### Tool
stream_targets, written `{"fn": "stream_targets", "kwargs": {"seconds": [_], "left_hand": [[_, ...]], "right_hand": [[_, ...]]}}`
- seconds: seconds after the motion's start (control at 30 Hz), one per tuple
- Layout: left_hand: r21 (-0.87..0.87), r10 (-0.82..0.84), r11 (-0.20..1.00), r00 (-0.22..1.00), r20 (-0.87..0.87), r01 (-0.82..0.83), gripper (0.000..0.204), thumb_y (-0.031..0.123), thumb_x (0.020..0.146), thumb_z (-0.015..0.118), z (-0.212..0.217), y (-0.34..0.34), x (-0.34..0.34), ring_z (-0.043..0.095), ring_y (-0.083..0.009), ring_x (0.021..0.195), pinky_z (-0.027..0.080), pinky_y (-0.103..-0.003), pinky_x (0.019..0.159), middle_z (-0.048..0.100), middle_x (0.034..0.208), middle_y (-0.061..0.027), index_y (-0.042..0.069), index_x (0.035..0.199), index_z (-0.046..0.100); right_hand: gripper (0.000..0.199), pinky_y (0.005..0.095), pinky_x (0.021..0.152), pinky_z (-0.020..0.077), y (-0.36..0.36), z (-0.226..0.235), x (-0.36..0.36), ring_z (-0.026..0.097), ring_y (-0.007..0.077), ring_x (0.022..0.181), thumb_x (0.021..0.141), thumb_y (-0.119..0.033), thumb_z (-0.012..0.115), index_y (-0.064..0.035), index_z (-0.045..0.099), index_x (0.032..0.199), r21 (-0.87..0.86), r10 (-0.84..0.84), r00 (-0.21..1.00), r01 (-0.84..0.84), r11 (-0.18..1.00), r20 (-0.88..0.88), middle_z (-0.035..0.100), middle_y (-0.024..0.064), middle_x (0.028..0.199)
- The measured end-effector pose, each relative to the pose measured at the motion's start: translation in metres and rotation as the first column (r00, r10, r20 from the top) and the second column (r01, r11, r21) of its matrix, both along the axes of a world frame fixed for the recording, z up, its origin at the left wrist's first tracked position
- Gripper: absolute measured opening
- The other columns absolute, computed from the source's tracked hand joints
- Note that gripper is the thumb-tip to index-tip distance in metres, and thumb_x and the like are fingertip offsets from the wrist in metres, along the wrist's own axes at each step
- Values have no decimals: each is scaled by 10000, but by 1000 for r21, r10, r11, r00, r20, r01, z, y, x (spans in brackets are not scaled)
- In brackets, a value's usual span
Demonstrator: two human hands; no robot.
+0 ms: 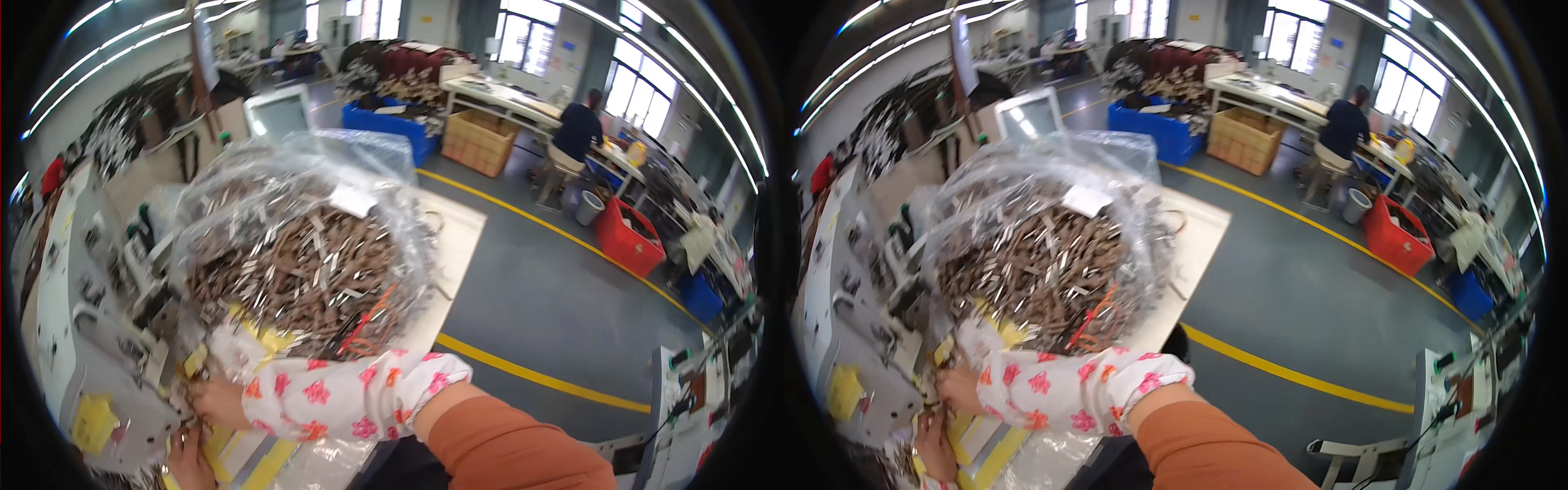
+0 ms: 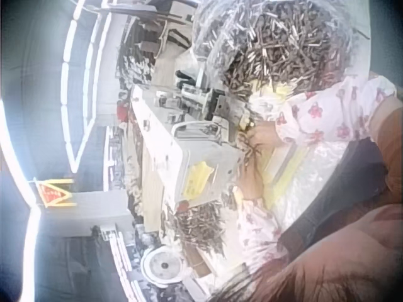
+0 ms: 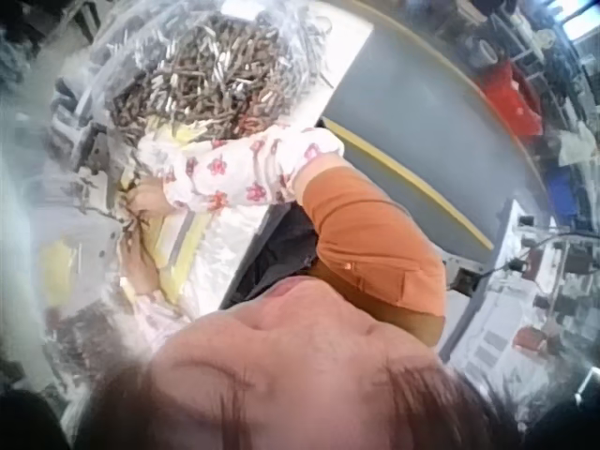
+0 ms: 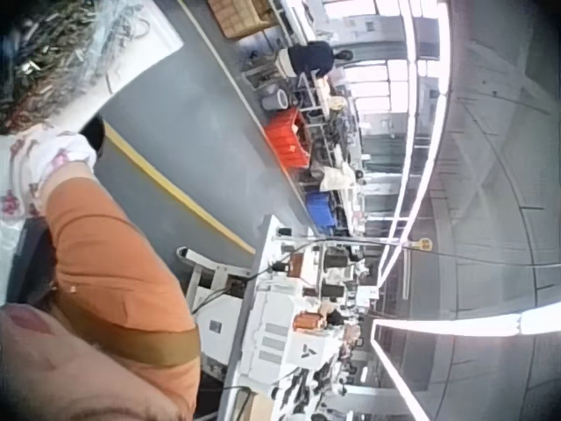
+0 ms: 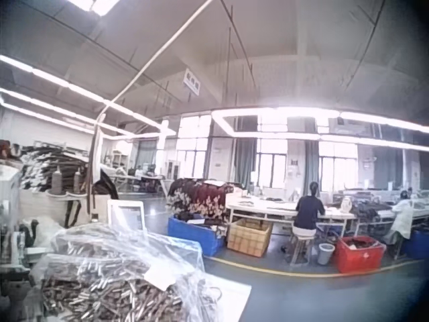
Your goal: The person processes small leather components using an industrial sewing machine.
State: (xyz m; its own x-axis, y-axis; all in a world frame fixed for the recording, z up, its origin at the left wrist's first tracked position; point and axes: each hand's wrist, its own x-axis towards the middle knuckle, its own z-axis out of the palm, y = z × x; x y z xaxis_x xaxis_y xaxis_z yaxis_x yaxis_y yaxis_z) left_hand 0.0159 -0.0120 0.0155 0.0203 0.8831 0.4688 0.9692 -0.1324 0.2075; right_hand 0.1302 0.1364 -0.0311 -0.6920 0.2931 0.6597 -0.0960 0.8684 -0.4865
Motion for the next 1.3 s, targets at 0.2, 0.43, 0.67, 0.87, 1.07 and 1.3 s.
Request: {"fn": "stream_targets", "kwargs": {"seconds": [0.2, 0.43, 0.67, 0.87, 1.07, 1.3], "left_hand": [[-245, 90, 965, 996, -14, -91, 322, 109, 814, 488, 9, 7, 8, 605, -300, 910, 504, -379, 729, 610, 1065, -94, 146, 1118, 587], [10, -13, 1000, 1000, 13, 12, 350, 96, 770, 530, -15, -1, -9, 631, -226, 817, 496, -328, 611, 617, 1058, -21, 170, 1105, 596], [50, 48, 998, 998, 28, -50, 335, 96, 756, 547, -20, 5, -11, 634, -210, 812, 494, -318, 607, 624, 1079, -18, 160, 1077, 616], [12, 0, 1000, 995, -97, 1, 351, 102, 752, 546, -13, 3, -11, 626, -182, 821, 480, -316, 600, 621, 1026, -8, 150, 1095, 603], [-18, 31, 999, 999, -23, -32, 244, 72, 694, 607, -8, 0, -10, 559, -288, 1021, 454, -388, 864, 590, 1066, -92, 93, 925, 681], [-40, 42, 999, 966, 256, -33, 279, 80, 701, 603, -2, 5, -4, 582, -237, 976, 470, -370, 792, 620, 1052, -53, 106, 970, 677]], "right_hand": [[159, 391, 678, 496, 5, 24, 35, 605, 290, 790, 685, -93, 613, -47, 649, 833, 3, -27, 997, 27, 1000, 78, 613, 104, 882], [175, 396, 656, 462, -4, 38, 45, 581, 346, 716, 730, -27, 622, -21, 671, 898, -45, 26, 977, -16, 999, 211, 619, 166, 830], [277, 390, 625, 447, -2, 38, 51, 567, 344, 643, 695, 49, 555, 11, 659, 950, 92, -13, 965, -11, 996, 262, 587, 187, 697], [217, 439, 763, 427, -1, 35, 50, 532, 367, 880, 642, 10, 586, -9, 672, 841, 73, -22, 959, 1, 997, 284, 592, 169, 882], [212, 432, 748, 407, -5, 39, 46, 529, 340, 876, 628, 14, 588, -9, 671, 822, 137, -36, 963, -1, 991, 266, 580, 162, 902], [190, 413, 731, 418, -7, 32, 48, 552, 307, 871, 634, 7, 591, -27, 677, 800, 117, -94, 970, 69, 991, 225, 588, 125, 952]]}}
